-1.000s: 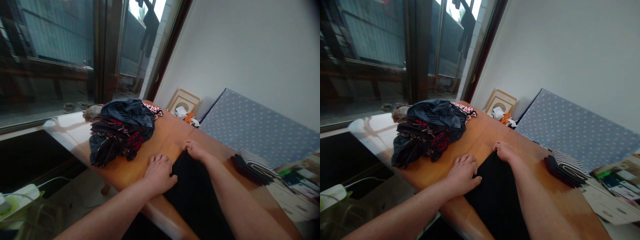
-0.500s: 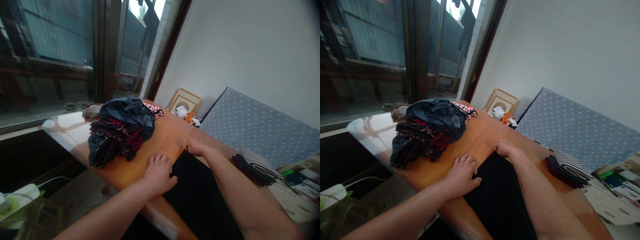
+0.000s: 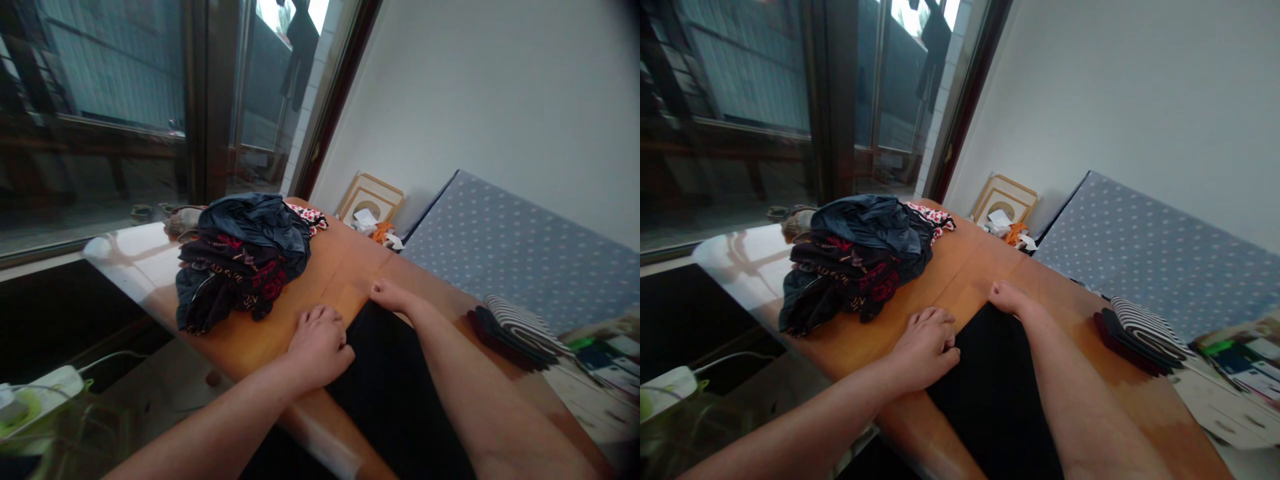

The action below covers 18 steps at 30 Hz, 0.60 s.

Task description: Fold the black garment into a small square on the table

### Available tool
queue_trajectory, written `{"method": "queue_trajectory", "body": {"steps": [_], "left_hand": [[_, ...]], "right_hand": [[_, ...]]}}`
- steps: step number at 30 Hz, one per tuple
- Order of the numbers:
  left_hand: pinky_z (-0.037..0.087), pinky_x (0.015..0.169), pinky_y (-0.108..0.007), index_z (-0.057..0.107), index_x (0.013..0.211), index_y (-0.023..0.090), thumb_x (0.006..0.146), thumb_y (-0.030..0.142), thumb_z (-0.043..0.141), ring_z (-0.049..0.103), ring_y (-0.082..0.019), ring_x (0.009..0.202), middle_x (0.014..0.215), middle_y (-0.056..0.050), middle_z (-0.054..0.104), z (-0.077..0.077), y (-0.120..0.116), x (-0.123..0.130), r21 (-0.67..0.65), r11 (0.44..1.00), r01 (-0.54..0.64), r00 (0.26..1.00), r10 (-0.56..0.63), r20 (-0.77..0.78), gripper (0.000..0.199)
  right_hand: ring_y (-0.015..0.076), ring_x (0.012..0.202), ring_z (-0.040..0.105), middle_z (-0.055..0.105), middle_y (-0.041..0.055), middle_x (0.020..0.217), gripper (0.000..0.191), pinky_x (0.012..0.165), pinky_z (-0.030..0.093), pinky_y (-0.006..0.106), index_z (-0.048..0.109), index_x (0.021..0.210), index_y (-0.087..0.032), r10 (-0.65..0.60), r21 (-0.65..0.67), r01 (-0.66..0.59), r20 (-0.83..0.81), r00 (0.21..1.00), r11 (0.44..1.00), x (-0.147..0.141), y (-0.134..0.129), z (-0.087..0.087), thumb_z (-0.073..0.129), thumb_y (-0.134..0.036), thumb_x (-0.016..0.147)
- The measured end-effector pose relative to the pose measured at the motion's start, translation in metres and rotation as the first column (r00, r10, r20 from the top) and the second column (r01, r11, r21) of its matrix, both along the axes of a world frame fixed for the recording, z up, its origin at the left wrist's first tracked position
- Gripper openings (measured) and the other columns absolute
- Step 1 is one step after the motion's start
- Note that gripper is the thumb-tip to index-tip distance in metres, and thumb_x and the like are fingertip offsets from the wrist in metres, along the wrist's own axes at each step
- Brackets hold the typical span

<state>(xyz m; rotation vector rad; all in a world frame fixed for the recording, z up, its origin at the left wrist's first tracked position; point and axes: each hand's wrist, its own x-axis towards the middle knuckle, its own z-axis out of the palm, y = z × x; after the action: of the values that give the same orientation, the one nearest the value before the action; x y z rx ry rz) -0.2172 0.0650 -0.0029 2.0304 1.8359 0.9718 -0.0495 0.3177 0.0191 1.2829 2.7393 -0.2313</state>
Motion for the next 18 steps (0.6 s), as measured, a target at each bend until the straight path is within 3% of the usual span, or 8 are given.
{"method": "queue_trajectory", "body": {"steps": [4, 8, 11, 16, 18], "left_hand": [[0.033, 0.081, -0.037, 0.056, 0.075, 0.022, 0.087, 0.031, 0.054, 0.057, -0.021, 0.089, 0.080, 0.000, 0.063, 0.005, -0.003, 0.000, 0.015, 1.000, -0.006, 0.996, 0.005, 0.085, 0.016], [0.034, 0.080, -0.036, 0.053, 0.079, 0.023, 0.092, 0.033, 0.048, 0.056, -0.016, 0.069, 0.068, 0.004, 0.061, 0.004, -0.002, 0.003, 0.015, 1.000, -0.011, 0.991, 0.009, 0.135, 0.017], [0.035, 0.082, -0.035, 0.055, 0.087, 0.024, 0.086, 0.023, 0.050, 0.058, -0.016, 0.067, 0.069, 0.004, 0.064, 0.001, 0.000, 0.003, -0.014, 0.999, -0.053, 0.992, 0.054, 0.115, 0.005], [0.038, 0.083, -0.035, 0.058, 0.090, 0.025, 0.077, 0.015, 0.052, 0.062, -0.019, 0.073, 0.074, 0.002, 0.068, -0.002, 0.003, 0.002, -0.082, 0.993, -0.082, 0.994, 0.087, 0.063, 0.018], [0.039, 0.083, -0.035, 0.059, 0.089, 0.025, 0.077, 0.015, 0.052, 0.063, -0.020, 0.075, 0.077, 0.002, 0.069, -0.002, 0.002, 0.001, -0.083, 0.994, -0.073, 0.995, 0.078, 0.068, 0.017]], "right_hand": [[0.0092, 0.050, 0.040, 0.044, -0.0042, 0.050, 0.019, 0.049, 0.021, 0.023, 0.052, 0.055, -0.017, -0.008, 0.003, 0.008, 0.015, 1.000, 1.000, 0.004, 0.007, -0.008, 0.052, -0.019, 0.073], [0.0099, 0.055, 0.048, 0.054, -0.0026, 0.059, 0.012, 0.051, 0.027, 0.022, 0.056, 0.061, -0.017, -0.012, 0.024, 0.012, 0.008, 1.000, 1.000, 0.005, 0.006, -0.011, 0.055, -0.017, 0.073], [0.0124, 0.069, 0.055, 0.065, 0.0017, 0.077, 0.005, 0.060, 0.034, 0.021, 0.061, 0.073, -0.017, -0.043, 0.091, 0.044, -0.020, 0.999, 0.995, 0.005, -0.002, -0.014, 0.057, -0.018, 0.074], [0.0192, 0.097, 0.060, 0.067, 0.0094, 0.111, 0.026, 0.078, 0.041, 0.026, 0.063, 0.107, -0.019, -0.129, 0.225, 0.142, -0.073, 0.989, 0.964, 0.006, -0.023, -0.012, 0.053, -0.022, 0.084], [0.0220, 0.102, 0.060, 0.067, 0.0123, 0.115, 0.027, 0.082, 0.042, 0.029, 0.063, 0.110, -0.018, -0.168, 0.267, 0.183, -0.077, 0.983, 0.946, 0.006, -0.035, -0.010, 0.049, -0.023, 0.089]]}}
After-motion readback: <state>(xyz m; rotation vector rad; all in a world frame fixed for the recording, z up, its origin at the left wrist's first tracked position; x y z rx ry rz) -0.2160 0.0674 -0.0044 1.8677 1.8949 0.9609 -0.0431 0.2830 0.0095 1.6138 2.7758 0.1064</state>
